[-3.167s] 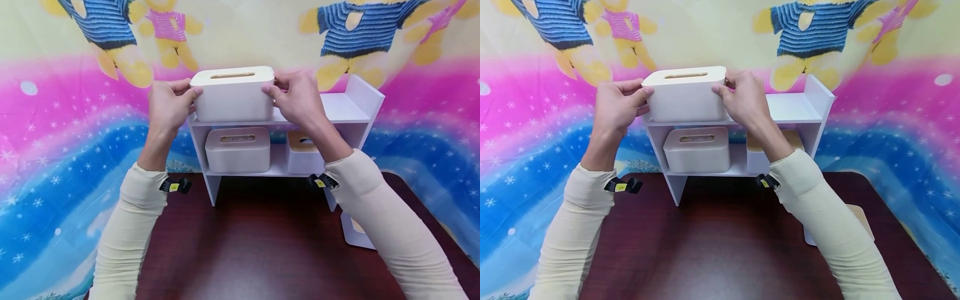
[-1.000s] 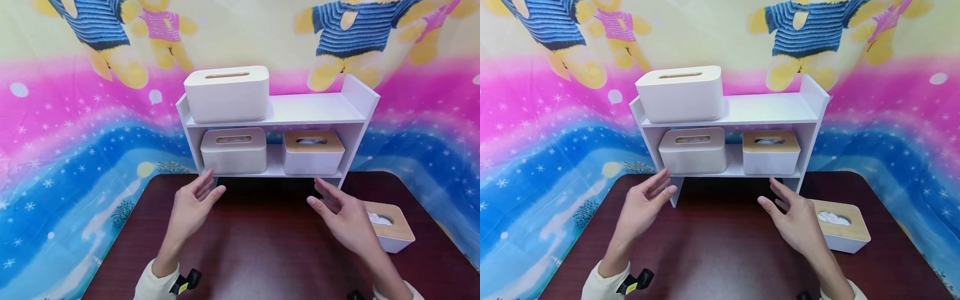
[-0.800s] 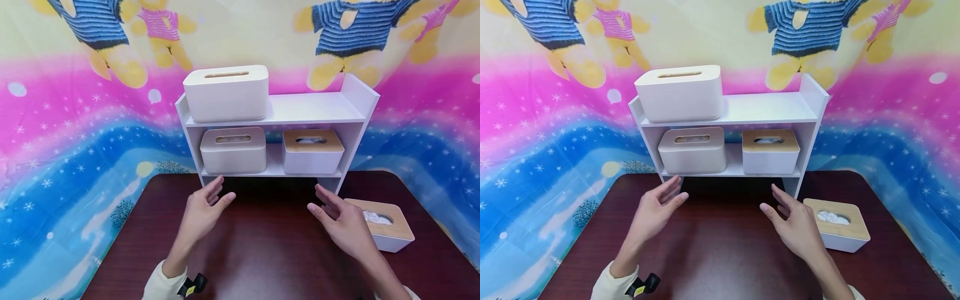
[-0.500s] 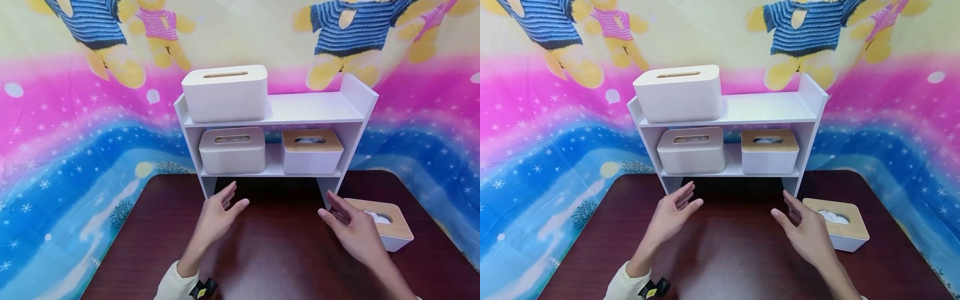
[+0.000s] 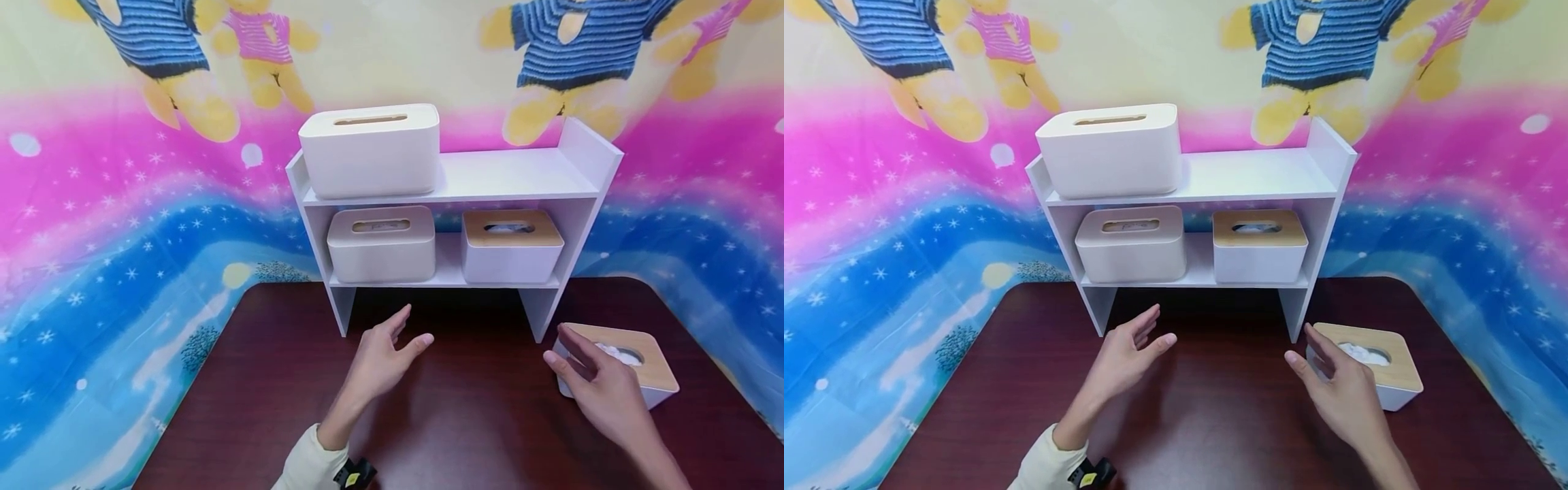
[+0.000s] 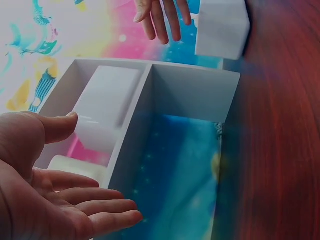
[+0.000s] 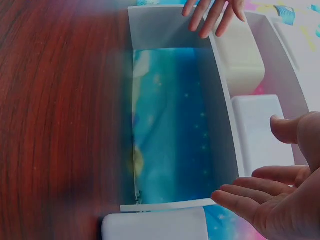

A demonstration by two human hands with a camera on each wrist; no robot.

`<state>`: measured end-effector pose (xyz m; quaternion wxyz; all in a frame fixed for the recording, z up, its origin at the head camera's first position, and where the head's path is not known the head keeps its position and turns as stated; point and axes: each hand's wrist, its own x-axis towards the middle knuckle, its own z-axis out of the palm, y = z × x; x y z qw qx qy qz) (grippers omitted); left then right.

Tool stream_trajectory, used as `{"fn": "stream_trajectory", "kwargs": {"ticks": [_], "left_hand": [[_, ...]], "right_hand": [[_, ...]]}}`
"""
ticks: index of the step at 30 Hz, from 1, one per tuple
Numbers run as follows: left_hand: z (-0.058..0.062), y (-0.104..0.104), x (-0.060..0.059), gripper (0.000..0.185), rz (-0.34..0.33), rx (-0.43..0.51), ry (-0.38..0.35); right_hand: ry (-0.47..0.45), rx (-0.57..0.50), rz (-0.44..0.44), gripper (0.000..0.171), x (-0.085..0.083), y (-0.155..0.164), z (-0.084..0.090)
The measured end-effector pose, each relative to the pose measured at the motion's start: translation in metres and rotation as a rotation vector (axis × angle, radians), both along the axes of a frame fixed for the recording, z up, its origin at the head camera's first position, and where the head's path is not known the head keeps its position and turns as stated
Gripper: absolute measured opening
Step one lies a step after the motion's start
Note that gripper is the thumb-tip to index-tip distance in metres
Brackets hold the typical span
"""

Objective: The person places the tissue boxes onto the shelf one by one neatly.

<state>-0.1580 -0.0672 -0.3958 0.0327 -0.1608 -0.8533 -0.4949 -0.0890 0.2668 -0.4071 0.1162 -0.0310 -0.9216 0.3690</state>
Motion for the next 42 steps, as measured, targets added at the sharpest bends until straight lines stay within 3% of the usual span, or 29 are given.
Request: {"fn": "stream_trajectory", "kwargs": {"ticks": [14,22,28,35,42], "left_hand": [[-0.002,0.041,0.005,0.076,-0.045,-0.08,-0.03],[-0.007,0.076,0.01,0.079,-0.093,-0.105,-0.031],[-0.013,0.101,0.011,0.08,-0.108,-0.11,-0.037],[-0.021,0.127,0.011,0.082,-0.109,-0.124,-0.074],[-0.03,0.15,0.011,0.083,-0.115,-0.139,-0.092]], "right_hand": [[0.079,0.038,-0.072,0.068,0.006,0.037,-0.005],[-0.094,0.19,-0.19,0.083,0.01,0.066,-0.002],[-0.101,0.271,-0.263,0.091,0.015,0.082,-0.01],[-0.125,0.28,-0.307,0.093,0.02,0.097,-0.018],[-0.215,0.281,-0.32,0.102,0.021,0.113,-0.026]]}}
